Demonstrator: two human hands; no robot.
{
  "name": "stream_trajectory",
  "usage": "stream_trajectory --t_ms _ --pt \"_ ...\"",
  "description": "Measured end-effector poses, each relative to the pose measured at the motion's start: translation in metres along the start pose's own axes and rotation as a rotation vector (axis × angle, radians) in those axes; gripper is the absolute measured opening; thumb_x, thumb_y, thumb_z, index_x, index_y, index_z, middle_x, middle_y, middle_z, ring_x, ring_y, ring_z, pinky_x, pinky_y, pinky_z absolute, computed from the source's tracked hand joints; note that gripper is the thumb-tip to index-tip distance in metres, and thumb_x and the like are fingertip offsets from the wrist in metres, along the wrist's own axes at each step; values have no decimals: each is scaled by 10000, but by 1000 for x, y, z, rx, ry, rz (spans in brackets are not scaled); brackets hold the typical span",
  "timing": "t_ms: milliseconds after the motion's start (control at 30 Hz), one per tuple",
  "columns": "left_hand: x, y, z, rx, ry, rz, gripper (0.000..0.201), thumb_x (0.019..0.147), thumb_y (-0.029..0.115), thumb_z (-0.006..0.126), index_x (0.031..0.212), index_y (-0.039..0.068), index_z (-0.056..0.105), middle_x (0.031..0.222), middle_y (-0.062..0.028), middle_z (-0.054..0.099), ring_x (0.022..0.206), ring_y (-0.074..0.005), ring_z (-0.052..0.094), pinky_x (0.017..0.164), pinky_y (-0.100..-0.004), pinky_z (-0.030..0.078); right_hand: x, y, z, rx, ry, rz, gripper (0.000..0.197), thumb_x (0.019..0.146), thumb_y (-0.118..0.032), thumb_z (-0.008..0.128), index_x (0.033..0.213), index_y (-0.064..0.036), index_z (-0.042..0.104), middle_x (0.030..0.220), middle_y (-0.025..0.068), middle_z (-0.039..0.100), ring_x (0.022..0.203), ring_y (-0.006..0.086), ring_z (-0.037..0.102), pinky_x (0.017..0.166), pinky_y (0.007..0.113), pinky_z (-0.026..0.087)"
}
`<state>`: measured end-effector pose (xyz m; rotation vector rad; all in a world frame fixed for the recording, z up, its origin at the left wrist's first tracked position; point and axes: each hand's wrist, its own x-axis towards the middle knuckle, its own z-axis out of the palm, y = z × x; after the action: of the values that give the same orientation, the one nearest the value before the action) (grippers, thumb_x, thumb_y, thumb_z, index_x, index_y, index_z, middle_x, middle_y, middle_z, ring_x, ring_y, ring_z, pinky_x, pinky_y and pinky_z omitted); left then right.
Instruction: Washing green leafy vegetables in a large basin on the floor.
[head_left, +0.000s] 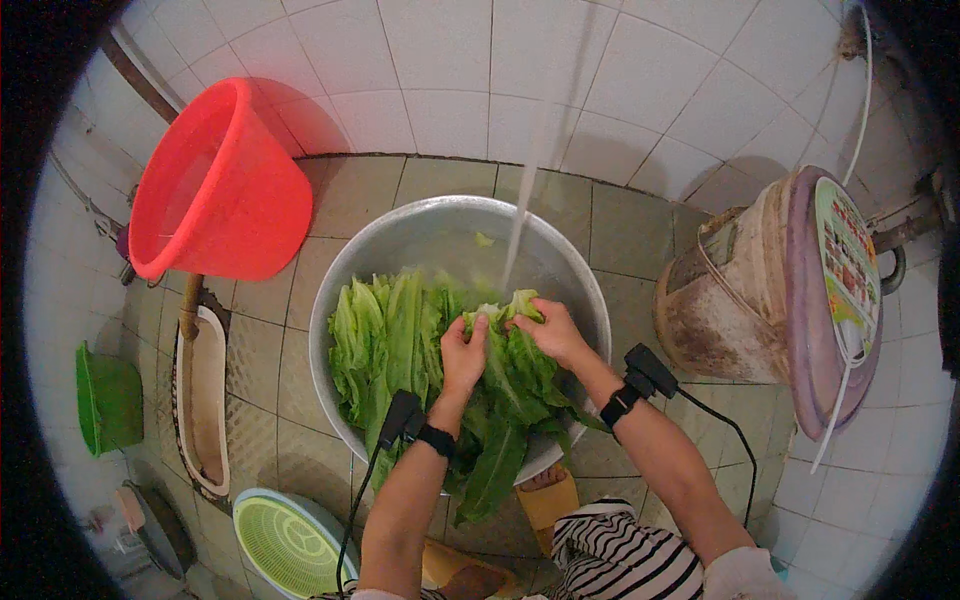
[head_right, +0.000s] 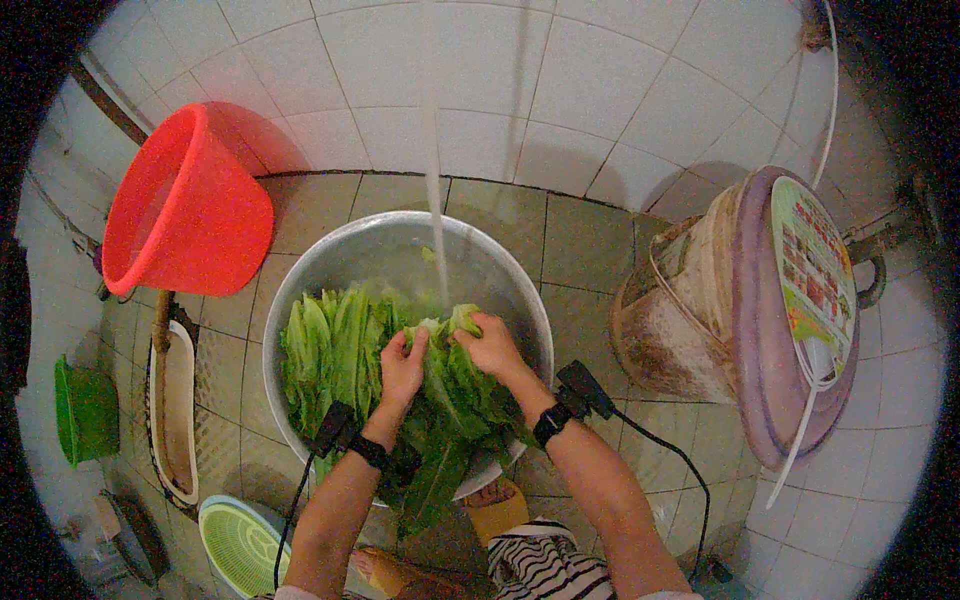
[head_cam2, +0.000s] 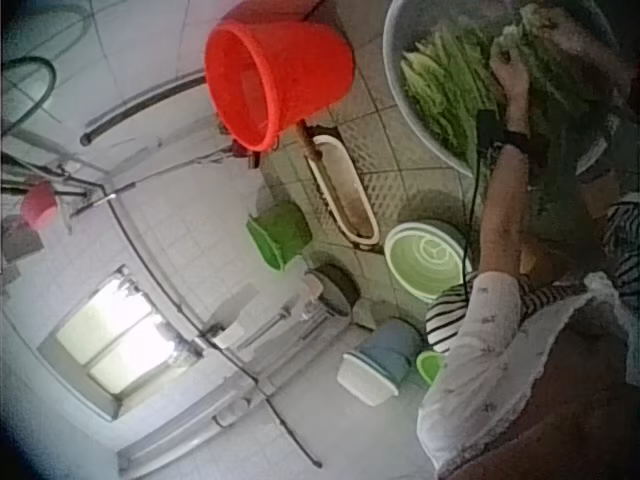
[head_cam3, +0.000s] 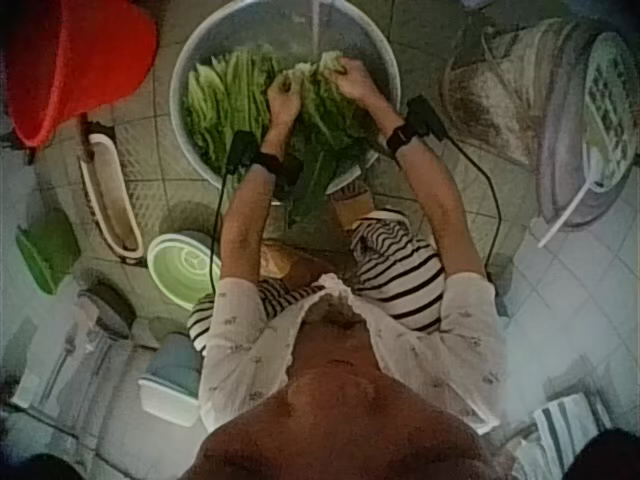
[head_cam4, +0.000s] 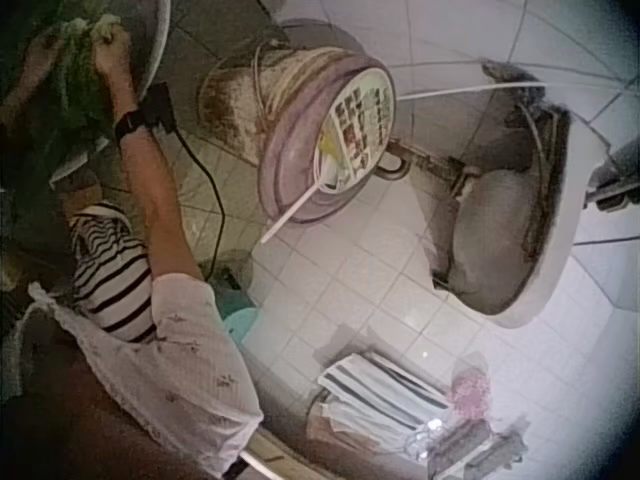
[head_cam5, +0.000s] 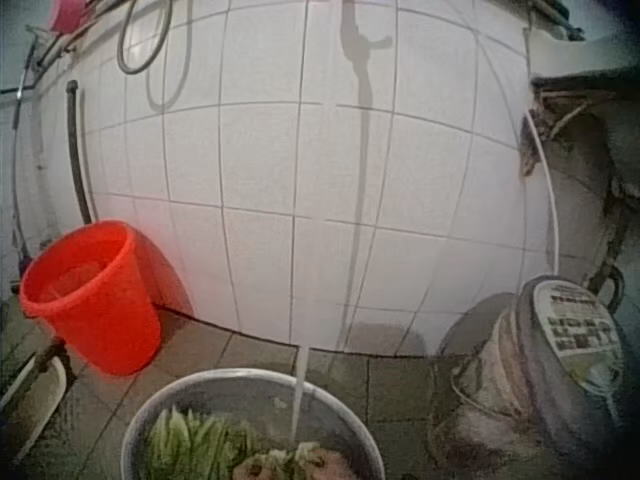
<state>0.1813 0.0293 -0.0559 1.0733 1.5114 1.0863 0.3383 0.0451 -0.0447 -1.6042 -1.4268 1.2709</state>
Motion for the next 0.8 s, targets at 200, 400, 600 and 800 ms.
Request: stream_trajectory --t_ms 200,400,600,800 --pt "-3 10 2 -34 -6 -11 319 798 303 553 739 -8 518 518 46 406 447 -23 310 388 -222 232 3 10 3 7 24 19 276 720 -198 575 891 17 551 828 187 586 769 304 569 688 360 426" --pt "-2 7 1 42 -27 -27 281 794 277 563 746 3 528 569 34 435 503 -41 347 438 -222 275 2 0 1 -141 149 21 358 725 -186 565 1008 22 497 965 222 538 901 354 523 776 379 411" --pt "-12 6 46 -32 43 140 334 736 127 588 997 -26 445 882 -133 549 783 -211 529 673 -317 417 -7 -39 -14 -455 196 -22 495 716 -137 533 1138 32 336 974 256 514 914 390 507 780 426 418" --pt "-17 -2 63 470 -130 132 508 684 7 547 1135 -37 319 940 -279 511 862 -413 506 698 -436 417 -7 -8 5 -869 11 236 300 751 -115 465 991 40 376 870 230 540 775 374 561 685 457 456"
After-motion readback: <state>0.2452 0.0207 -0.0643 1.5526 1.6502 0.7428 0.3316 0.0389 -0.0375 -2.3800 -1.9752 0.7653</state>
